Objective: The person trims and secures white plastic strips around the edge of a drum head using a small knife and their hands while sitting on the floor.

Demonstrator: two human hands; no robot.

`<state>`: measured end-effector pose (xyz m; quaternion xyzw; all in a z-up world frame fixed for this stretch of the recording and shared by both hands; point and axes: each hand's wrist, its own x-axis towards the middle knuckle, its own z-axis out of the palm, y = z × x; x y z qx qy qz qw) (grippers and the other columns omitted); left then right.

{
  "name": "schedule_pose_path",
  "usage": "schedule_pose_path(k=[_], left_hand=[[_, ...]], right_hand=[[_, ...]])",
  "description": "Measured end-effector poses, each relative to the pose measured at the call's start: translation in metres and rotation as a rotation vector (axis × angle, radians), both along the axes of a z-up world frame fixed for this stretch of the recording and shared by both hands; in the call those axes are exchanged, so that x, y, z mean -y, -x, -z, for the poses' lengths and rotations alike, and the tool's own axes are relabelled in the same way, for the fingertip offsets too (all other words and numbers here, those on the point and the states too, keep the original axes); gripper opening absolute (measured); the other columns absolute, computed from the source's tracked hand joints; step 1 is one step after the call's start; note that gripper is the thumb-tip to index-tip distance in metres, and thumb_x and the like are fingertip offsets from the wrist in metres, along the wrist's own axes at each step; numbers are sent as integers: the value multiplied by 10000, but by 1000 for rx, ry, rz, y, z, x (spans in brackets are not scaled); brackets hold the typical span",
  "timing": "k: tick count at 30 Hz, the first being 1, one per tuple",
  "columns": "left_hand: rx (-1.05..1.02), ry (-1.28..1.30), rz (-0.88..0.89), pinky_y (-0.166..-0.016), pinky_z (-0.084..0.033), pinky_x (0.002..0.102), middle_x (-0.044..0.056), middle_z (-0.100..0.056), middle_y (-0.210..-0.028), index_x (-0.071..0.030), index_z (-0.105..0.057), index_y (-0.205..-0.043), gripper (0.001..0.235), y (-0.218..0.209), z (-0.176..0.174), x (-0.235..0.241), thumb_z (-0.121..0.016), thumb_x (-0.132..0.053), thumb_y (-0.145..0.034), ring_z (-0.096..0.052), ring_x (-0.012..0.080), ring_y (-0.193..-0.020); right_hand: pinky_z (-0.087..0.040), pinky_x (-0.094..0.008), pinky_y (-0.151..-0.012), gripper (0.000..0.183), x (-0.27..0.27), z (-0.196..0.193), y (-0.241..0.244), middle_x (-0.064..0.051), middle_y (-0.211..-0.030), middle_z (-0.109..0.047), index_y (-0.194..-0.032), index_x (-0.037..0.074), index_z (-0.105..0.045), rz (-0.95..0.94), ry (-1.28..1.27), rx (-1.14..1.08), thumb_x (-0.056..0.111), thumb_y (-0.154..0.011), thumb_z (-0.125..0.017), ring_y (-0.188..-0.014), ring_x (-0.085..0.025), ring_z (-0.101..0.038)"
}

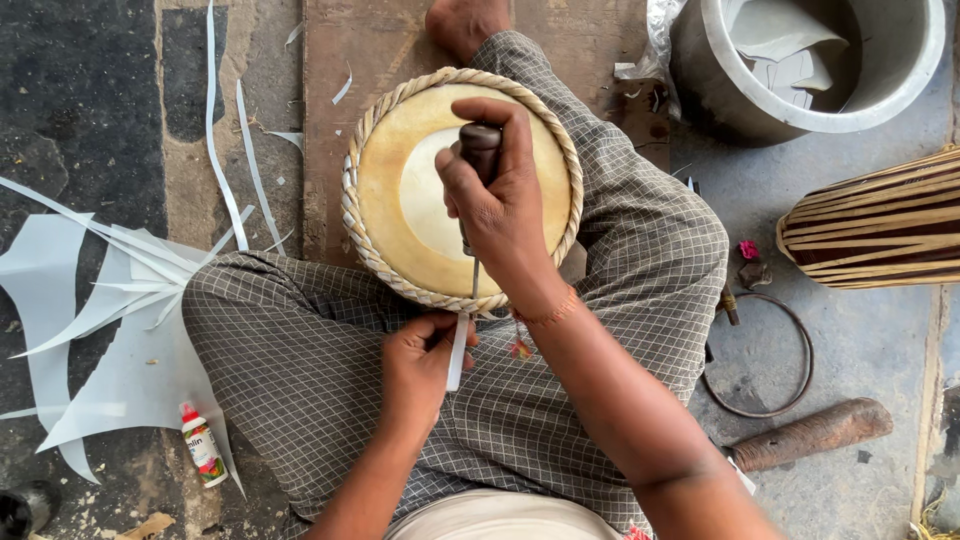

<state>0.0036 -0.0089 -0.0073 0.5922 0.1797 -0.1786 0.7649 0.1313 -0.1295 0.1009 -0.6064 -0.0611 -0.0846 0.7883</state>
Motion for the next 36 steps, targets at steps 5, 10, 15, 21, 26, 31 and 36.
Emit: schedule_pose_path(k=[5, 10, 15, 21, 26, 31, 36], left_hand=[[106, -265, 122, -500, -495, 232, 45, -752, -721, -36, -784, -994, 129, 3, -6, -6, -702, -113, -932, -663, 71, -587], [249, -287, 14, -519, -490, 237, 37, -752, -719, -16, -773, -950, 80, -1, -8, 2, -757, -88, -918, -639, 61, -613], [399, -460, 51, -534, -543, 250, -17, -763, -775, -41, -740, -941, 68, 0, -11, -1, -751, -102, -914, -706, 72, -622], [1122, -1148, 56, -1008, -309, 486, 112, -542, -1101, -132, -667, -1159, 267, -9, -16, -19, -748, -323, -990, -470, 297, -1098], [1258, -1242, 322, -1126, -211, 548, 29, -562, -1235, -298, -716, -1210, 235, -27, -13, -26, -683, -228, -988, -424, 251, -1243], [1220, -1160, 323, -1116, -194, 590, 25, -543, -1154, -329, -723, -1265, 410, -31, -8, -22, -655, -112, -924, -427, 277, -1197], [1199, -1137, 267, -1129, -198, 605, -13, -507, -1090, -362, -721, -1295, 502, -48, -8, -19, -648, -35, -921, -429, 257, -1180]], right_hand=[[-417, -253, -521, 216, 14, 22, -2, -20, -790, -507, -1238, 62, -531, -180, -220, -107, 71, -1063, -658, -581, -102, -500], [-402, -262, -508, 239, 19, 23, -5, -24, -803, -490, -1240, 64, -533, -264, -361, -103, 79, -1045, -670, -570, -102, -470], [-386, -232, -468, 249, 22, 25, -4, -22, -770, -485, -1264, 66, -538, -344, -431, -68, 103, -1059, -673, -520, -82, -441], [-393, -243, -507, 335, 21, 34, -2, -30, -843, -510, -1347, 53, -517, -244, -414, -82, 87, -1047, -660, -620, -89, -463], [-389, -239, -519, 436, -4, 23, 18, -17, -799, -499, -1458, 57, -468, -51, -54, -108, 125, -1064, -640, -598, -83, -455], [-369, -240, -510, 502, 2, 4, 11, -4, -754, -481, -1535, 59, -434, -255, -338, -196, 175, -1081, -613, -568, -75, -435], [-343, -246, -489, 567, 12, 33, -17, 13, -720, -457, -1593, 80, -402, -247, -320, -212, 206, -1071, -584, -543, -71, -403]])
